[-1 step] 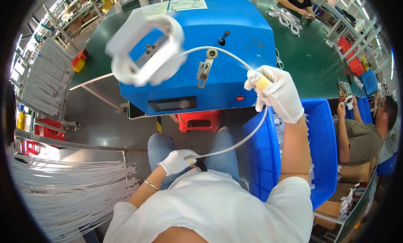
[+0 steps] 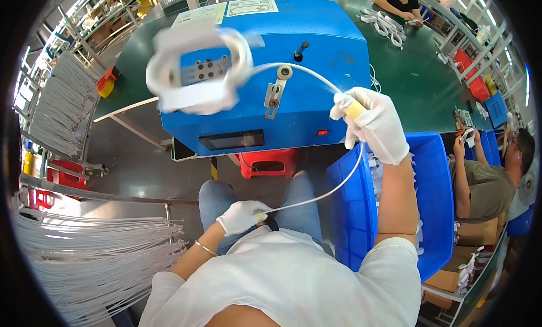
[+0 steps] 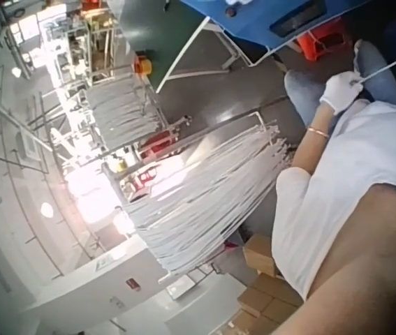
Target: The person processes electrical cables using a cable processing machine, then sorts the processed cable bundles into a blue bin.
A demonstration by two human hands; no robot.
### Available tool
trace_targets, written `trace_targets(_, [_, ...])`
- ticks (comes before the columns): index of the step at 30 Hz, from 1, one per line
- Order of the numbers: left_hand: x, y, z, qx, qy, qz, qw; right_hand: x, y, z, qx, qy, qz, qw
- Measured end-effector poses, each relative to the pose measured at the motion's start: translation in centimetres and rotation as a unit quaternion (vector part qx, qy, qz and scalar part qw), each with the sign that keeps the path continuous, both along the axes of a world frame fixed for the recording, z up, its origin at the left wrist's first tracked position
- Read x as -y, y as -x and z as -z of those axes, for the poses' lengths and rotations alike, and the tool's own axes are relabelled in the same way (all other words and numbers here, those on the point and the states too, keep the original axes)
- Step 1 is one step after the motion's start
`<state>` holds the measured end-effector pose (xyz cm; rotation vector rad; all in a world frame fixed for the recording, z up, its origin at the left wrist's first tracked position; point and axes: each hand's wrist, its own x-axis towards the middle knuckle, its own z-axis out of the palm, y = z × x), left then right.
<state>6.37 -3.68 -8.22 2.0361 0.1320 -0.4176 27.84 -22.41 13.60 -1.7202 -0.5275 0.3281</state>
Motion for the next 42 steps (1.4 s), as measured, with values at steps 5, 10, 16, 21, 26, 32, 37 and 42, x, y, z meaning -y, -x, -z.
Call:
trace_targets(5, [1.3,-3.8,-5.3,-0.03,0.095,0.031,0.995,0.9,-0.5,0.5,-0.006,-0.011,-0.028,1.0])
trace_targets(10, [0.0,-6.1,-9.6,0.202,0.014,0.099,0.974,-1.8,0.7,-0.7,0.024,0.038,-0.029,0.999])
trace_targets(16, [-7.0,-5.3,-19.9,0.195,-0.121,0.196,0.953,-3.3,-2.1,-1.1,0.507,0.085,0.006,0.858])
trace_targets(21, [-11.9,-2.2,-29.9,0.235,-0.075,0.021,0.969,-3.4,-5.0,-3.2,0.574,0.091,-0.042,0.813])
trace_targets(26, [-15.3,-2.5,-32.8,0.354,-0.136,-0.114,0.918,-3.8,-6.6,-6.0,0.587,0.176,-0.127,0.78])
trace_targets(32, [-15.6,-2.1,-32.2,0.295,-0.156,-0.182,0.925,-4.2,-7.4,-6.4,0.56,0.161,-0.152,0.798])
trace_targets(37, [-15.6,0.1,-28.1,0.235,-0.119,-0.16,0.951,-3.7,-5.5,-6.4,0.527,0.174,-0.107,0.825])
trace_targets(42, [-14.1,2.6,-18.7,0.201,0.161,-0.167,0.952,-0.2,0.7,-3.2,0.426,0.21,-0.082,0.876])
